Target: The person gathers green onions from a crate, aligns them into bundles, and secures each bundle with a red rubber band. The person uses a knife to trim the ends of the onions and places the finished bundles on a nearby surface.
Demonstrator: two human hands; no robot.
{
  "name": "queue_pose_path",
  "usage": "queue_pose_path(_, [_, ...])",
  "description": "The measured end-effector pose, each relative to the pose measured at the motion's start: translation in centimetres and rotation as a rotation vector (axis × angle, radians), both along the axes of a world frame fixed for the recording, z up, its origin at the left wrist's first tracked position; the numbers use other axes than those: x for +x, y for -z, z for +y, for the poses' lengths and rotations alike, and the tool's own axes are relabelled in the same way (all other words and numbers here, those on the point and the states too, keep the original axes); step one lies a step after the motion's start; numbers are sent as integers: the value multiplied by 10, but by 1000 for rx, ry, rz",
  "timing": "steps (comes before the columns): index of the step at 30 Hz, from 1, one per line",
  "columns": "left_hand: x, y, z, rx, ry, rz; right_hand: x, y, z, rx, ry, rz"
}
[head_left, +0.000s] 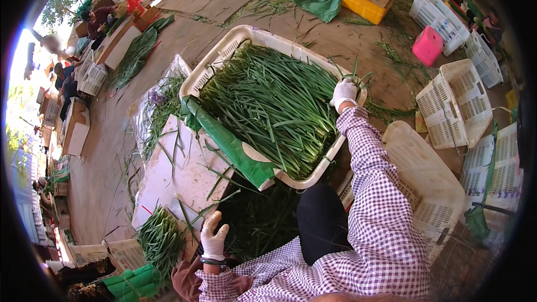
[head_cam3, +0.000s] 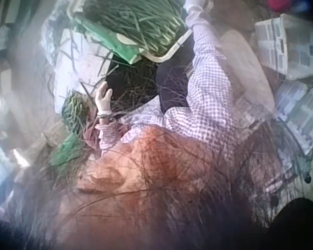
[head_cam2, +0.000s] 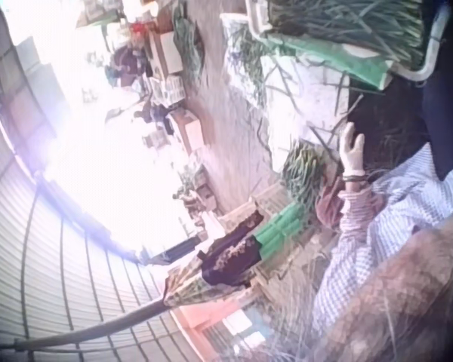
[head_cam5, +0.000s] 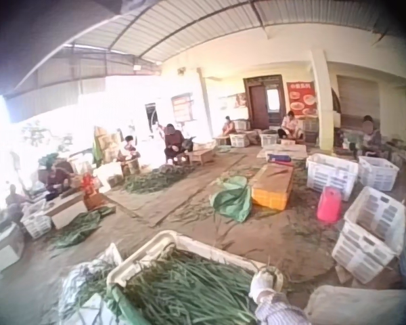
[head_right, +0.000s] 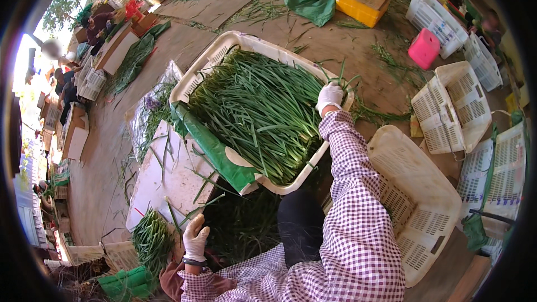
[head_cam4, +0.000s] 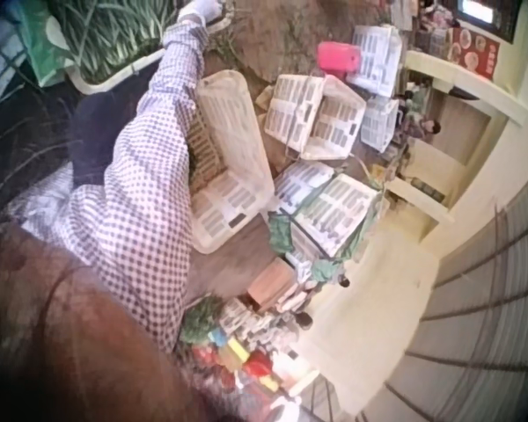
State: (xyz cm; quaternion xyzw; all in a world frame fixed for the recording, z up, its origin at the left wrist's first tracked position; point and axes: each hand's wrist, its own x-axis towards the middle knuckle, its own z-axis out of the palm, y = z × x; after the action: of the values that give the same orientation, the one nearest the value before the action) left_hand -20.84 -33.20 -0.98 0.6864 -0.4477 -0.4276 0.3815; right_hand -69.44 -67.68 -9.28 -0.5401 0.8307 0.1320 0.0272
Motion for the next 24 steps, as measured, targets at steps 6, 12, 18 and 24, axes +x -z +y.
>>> queue_pose_path(6, [-21,5,-10,-13,122,-40,-11,-17,-9,146,-20,27])
queue_pose_path(12, [-22,19,-8,119,20,257,-11,-16,1,41,-149,-172])
queue_pose_path(18, [-40,17,-19,123,4,351,-31,6,-7,51,-38,-493])
queue_pose_path(24, [-60,18,-26,140,38,390,-41,8,-20,225,-75,-513])
